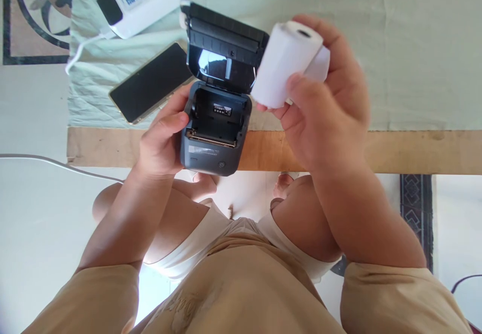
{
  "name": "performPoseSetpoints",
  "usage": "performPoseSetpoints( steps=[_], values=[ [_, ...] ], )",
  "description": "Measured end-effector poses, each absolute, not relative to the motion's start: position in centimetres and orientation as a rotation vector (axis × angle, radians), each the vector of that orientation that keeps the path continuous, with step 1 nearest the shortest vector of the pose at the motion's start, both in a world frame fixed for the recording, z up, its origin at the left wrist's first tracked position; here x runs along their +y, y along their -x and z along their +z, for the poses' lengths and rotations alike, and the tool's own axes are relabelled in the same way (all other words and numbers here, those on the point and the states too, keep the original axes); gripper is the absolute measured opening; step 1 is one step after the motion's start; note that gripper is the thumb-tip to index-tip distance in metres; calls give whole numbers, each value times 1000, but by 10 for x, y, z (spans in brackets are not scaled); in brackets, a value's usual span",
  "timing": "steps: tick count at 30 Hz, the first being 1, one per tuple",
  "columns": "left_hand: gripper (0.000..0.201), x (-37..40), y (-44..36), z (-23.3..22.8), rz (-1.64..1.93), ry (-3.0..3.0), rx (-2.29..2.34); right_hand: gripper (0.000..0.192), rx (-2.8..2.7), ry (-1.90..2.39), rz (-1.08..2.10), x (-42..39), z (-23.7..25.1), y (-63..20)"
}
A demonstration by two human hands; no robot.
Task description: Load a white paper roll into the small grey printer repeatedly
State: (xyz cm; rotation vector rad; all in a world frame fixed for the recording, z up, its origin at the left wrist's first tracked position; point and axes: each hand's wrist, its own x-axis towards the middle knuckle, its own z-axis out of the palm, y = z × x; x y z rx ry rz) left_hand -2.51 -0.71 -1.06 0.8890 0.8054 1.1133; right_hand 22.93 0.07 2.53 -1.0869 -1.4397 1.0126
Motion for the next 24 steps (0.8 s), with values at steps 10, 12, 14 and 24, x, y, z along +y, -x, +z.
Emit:
performPoseSetpoints(
  steps=[10, 12, 14, 24],
  values=[
    [43, -3, 25, -26, 1177, -953, 801, 37, -2045, 1001, 109, -13, 19, -176],
    [41, -5, 25, -23, 1185, -954, 793, 35, -2100, 1170, 152, -14, 19, -176],
    [41, -8, 25, -18, 1178, -953, 802, 27, -2098, 1272, 214, -14, 18, -177],
    [38, -4, 27, -23, 1183, -1021, 764, 20, -2030, 1027, 81, -10, 12, -177]
  ],
)
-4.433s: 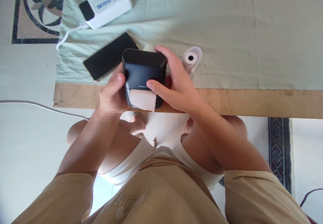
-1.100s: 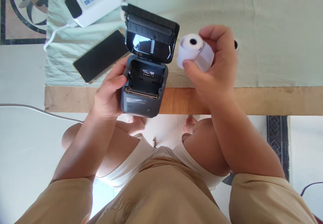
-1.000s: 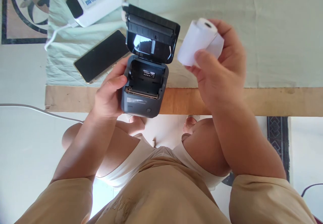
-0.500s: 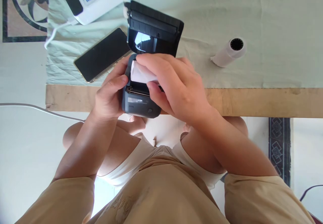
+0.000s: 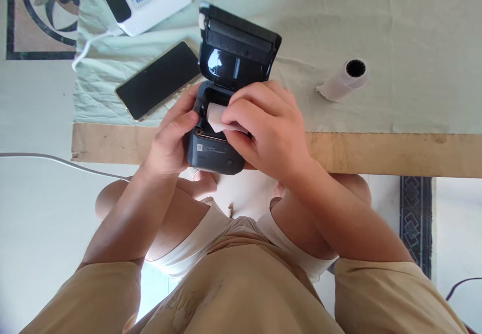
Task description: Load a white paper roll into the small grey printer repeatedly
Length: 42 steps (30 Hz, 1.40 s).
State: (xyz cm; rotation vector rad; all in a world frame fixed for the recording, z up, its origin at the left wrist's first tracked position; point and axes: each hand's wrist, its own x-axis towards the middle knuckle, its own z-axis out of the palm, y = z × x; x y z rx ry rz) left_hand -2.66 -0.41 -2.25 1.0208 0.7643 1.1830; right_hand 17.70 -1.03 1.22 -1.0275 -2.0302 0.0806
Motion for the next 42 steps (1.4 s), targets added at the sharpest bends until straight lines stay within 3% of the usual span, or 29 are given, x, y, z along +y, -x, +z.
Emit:
performPoseSetpoints(
  steps=[4, 9, 12, 17, 21, 24, 28, 34, 42],
  values=[
    [39, -3, 29, -25, 1180, -1068, 709, 21, -2090, 989, 46, -22, 19, -175],
    [60, 5, 38, -40, 1159, -1228, 719, 34, -2260, 920, 26, -31, 19, -171],
    [76, 5, 40, -41, 1122, -1250, 727, 52, -2287, 924, 120, -28, 17, -175],
    [84, -1, 36, -29, 1079, -1191, 762, 18, -1743, 931, 275, -17, 19, -193],
    [89, -1, 39, -28, 1055, -1235, 762, 39, -1596, 1118, 497, -12, 22, -200],
    [101, -2, 41, -26, 996, -1232, 789, 15, -1584, 1031, 500, -6, 19, -197],
    [114, -4, 39, -17, 928, -1146, 843, 34, -1733, 971, 412, 0, 16, -195],
    [120, -3, 38, -17, 962, -1099, 861, 16, -1955, 1052, 654, -5, 17, -199],
    [120, 0, 43, -25, 950, -1167, 859, 21, -1951, 1070, 820, -6, 14, -198]
  ],
)
